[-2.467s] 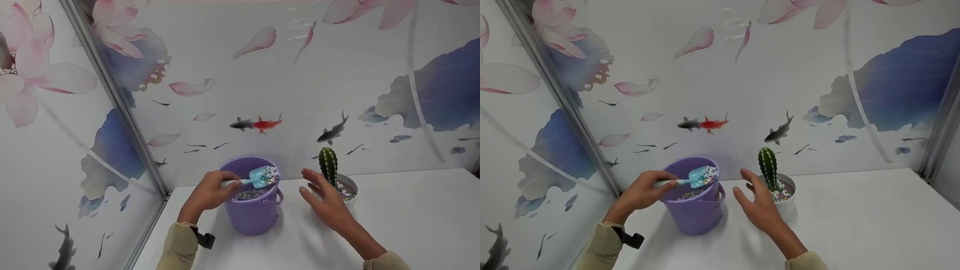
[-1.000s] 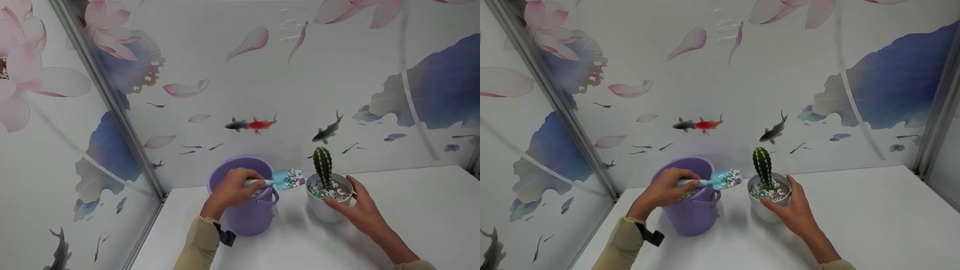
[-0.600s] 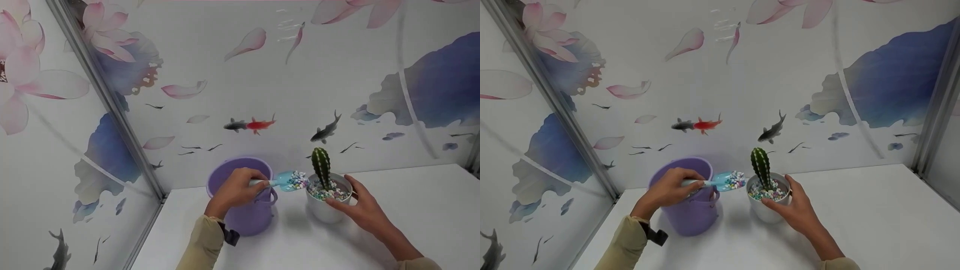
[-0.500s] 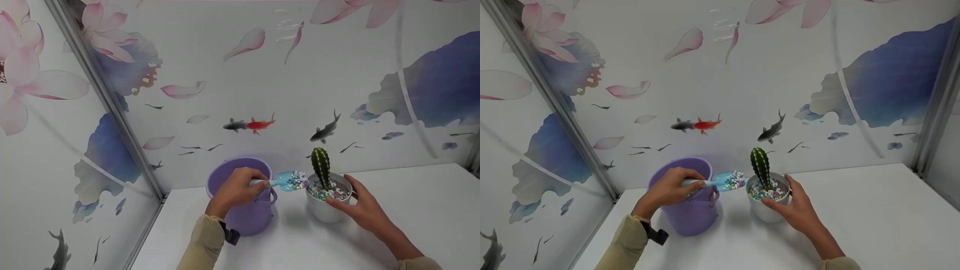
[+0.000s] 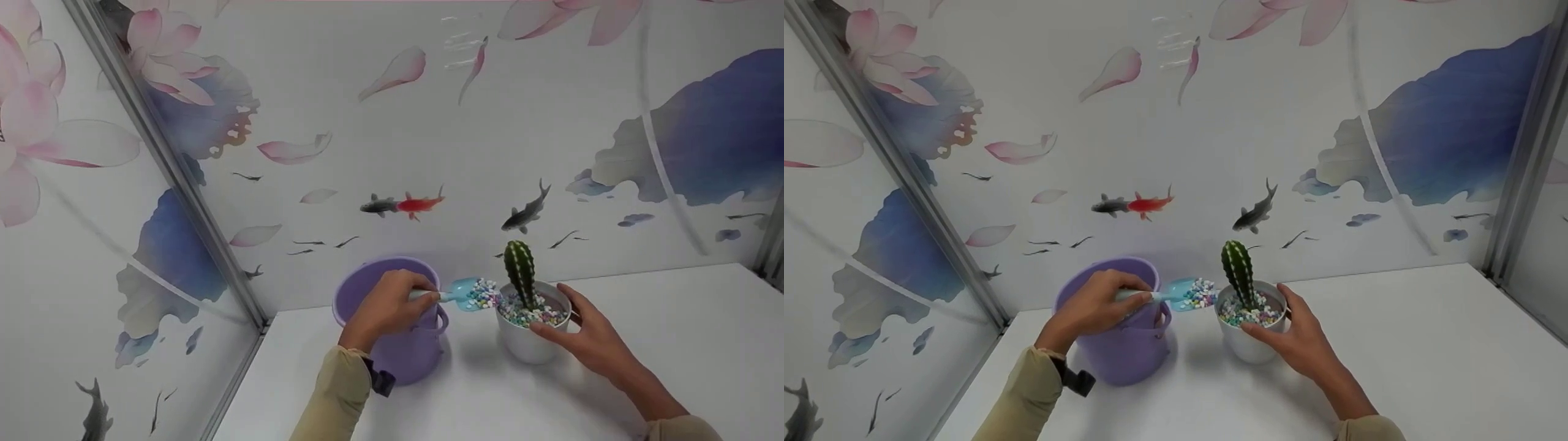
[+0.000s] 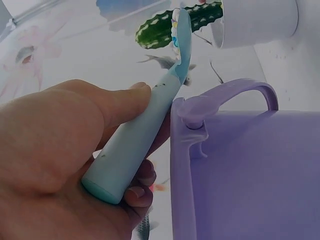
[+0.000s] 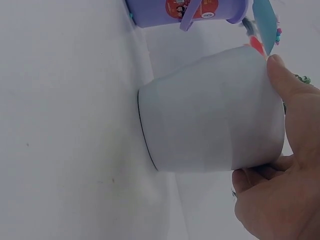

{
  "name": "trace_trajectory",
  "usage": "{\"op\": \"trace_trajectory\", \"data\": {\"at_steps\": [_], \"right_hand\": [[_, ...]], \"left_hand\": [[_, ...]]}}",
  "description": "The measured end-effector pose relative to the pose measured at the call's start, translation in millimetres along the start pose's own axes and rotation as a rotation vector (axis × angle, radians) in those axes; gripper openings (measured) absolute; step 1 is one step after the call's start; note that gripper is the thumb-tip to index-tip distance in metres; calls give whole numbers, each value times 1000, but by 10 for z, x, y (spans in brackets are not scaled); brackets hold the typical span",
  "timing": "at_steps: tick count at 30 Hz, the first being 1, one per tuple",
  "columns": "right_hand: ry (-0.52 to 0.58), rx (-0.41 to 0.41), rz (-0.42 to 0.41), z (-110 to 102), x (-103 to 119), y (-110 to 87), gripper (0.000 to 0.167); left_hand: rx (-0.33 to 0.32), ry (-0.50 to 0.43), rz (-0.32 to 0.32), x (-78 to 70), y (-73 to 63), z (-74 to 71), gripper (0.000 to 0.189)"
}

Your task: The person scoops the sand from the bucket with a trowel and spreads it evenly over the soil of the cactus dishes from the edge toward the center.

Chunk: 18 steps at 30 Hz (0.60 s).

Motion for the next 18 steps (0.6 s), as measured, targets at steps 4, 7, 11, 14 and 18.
{"op": "trace_trajectory", "data": {"at_steps": [4,7,11,14,18], "right_hand": [[3,-1,4,4,-4,-1,118],[8,-2,1,7,-8,-5,118],[14,-4,-5,16,2,-9,117],[13,-10,-12,13,19,-14,116],[6,-21,-20,-6,34,-24,115]], "left_hand": [[12,-11,-18,-20,19,11,18],[15,-1,-4,-47,46,30,18],[12,18,11,-63,72,41,17],[13,20,2,-64,84,41,17],[11,34,6,-83,106,42,18]]}}
Point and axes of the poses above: each hand's wrist, its own y-axis towards the middle knuckle, its own z-axis out of the palm, x = y × z, the point moved 6 cm from there along y, towards the middle knuckle, and after that the axes turned 13 degrees about y, right-handed, at the moved point
